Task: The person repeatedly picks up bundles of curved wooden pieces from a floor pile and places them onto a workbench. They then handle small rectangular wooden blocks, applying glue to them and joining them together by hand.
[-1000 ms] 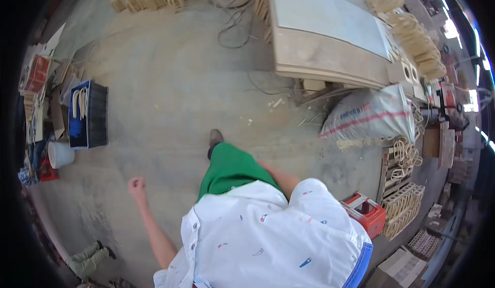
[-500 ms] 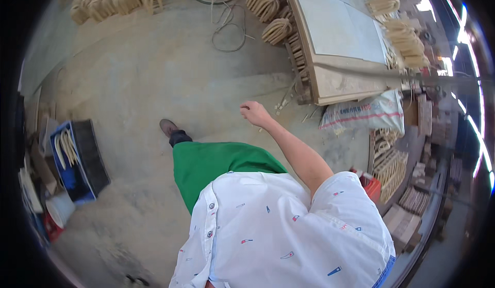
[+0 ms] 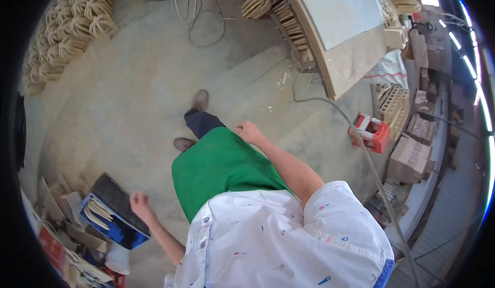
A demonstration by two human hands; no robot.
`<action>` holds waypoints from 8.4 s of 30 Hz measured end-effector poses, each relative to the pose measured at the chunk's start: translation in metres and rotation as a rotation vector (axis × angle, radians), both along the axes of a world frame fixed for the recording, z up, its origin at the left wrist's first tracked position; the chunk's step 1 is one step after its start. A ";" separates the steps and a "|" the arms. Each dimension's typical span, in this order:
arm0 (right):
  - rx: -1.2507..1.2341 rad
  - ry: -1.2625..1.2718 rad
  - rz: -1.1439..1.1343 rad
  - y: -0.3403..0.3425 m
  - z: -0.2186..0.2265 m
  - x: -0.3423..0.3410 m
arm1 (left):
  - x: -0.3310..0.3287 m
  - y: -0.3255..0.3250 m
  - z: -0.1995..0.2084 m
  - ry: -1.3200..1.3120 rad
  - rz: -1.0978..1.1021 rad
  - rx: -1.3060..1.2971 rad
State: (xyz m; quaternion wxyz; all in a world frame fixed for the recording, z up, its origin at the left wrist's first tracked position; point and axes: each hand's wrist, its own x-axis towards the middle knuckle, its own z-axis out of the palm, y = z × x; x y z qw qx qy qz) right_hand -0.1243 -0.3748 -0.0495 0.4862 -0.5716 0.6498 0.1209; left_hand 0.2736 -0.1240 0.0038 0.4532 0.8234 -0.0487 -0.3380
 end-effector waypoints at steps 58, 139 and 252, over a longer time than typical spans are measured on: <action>-0.958 -0.555 -1.046 -0.595 -0.445 -0.077 | -0.229 -1.063 -0.524 0.157 -1.177 -0.650; -0.898 0.143 -1.066 -0.414 -0.301 0.062 | -0.215 -0.805 -0.321 0.320 -1.537 -0.102; -1.320 -0.836 -1.029 -0.543 0.136 -0.007 | -0.239 -0.869 0.128 -0.157 -1.304 -0.714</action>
